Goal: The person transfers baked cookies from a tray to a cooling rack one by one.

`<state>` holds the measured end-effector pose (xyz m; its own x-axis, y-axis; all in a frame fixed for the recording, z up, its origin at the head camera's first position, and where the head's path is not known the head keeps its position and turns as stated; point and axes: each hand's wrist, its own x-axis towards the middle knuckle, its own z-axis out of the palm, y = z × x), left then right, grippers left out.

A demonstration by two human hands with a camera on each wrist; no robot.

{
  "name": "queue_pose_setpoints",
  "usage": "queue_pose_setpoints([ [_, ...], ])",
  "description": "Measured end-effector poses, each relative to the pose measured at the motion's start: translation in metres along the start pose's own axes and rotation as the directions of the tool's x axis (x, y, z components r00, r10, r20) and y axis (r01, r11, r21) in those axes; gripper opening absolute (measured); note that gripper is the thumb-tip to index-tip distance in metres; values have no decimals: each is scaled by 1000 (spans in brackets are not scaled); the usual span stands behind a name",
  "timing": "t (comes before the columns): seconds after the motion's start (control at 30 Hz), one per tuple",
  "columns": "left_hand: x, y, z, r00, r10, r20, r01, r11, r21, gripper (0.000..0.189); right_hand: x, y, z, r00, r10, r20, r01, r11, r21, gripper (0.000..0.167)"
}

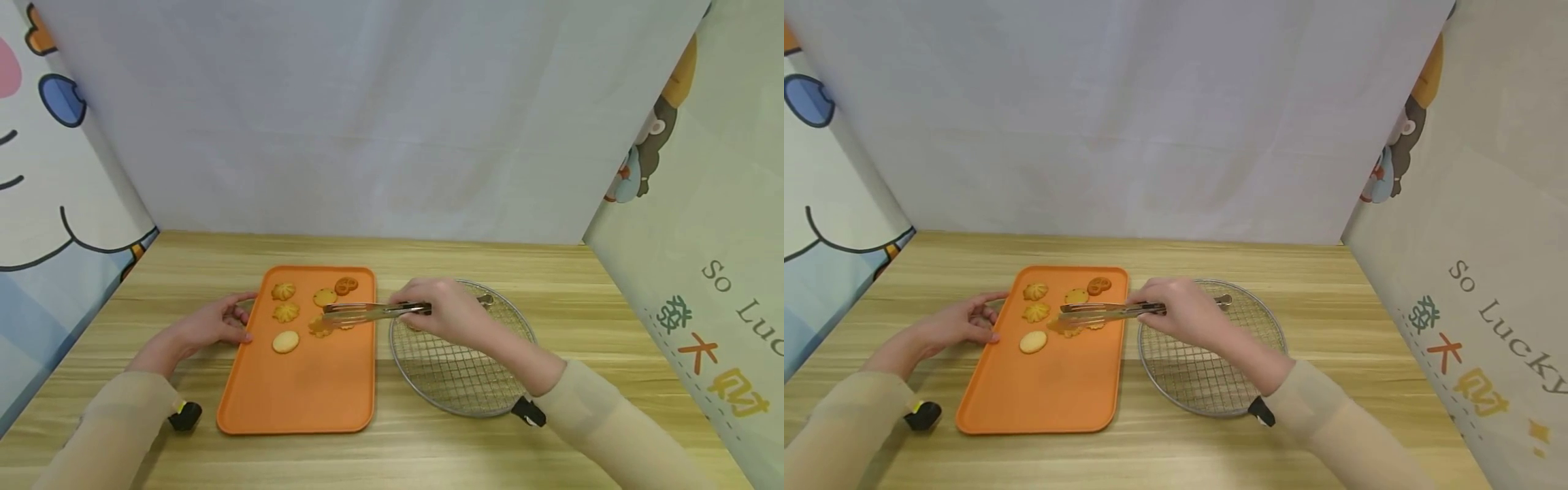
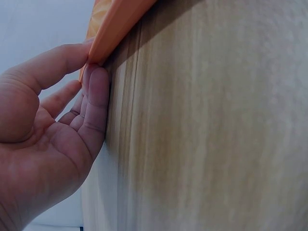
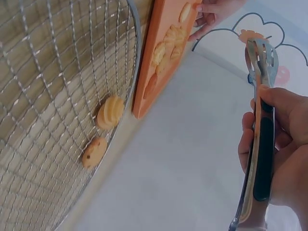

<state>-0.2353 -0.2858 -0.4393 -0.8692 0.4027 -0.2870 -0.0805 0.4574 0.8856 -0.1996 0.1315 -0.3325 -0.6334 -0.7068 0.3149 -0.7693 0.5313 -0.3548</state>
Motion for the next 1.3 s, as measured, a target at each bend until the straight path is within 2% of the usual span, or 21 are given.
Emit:
queue_pose_setpoints([
  [0.3,-2,5,4,1000,-6,-9,6,1000,14,93,-16,11,-22,998,14,-54,-15,1000,-4,24],
  [0.67,-2,5,3,1000,-9,-4,9,1000,5,93,-33,27,-36,994,-33,-102,31,999,-18,29],
  [0.97,-3,6,4,1000,6,-5,-6,1000,-11,93,-52,45,-40,990,-65,-125,60,997,-44,28],
  [1.3,-3,6,4,1000,-12,-1,12,1000,-14,93,-68,63,-38,990,-79,-118,75,996,-39,30],
])
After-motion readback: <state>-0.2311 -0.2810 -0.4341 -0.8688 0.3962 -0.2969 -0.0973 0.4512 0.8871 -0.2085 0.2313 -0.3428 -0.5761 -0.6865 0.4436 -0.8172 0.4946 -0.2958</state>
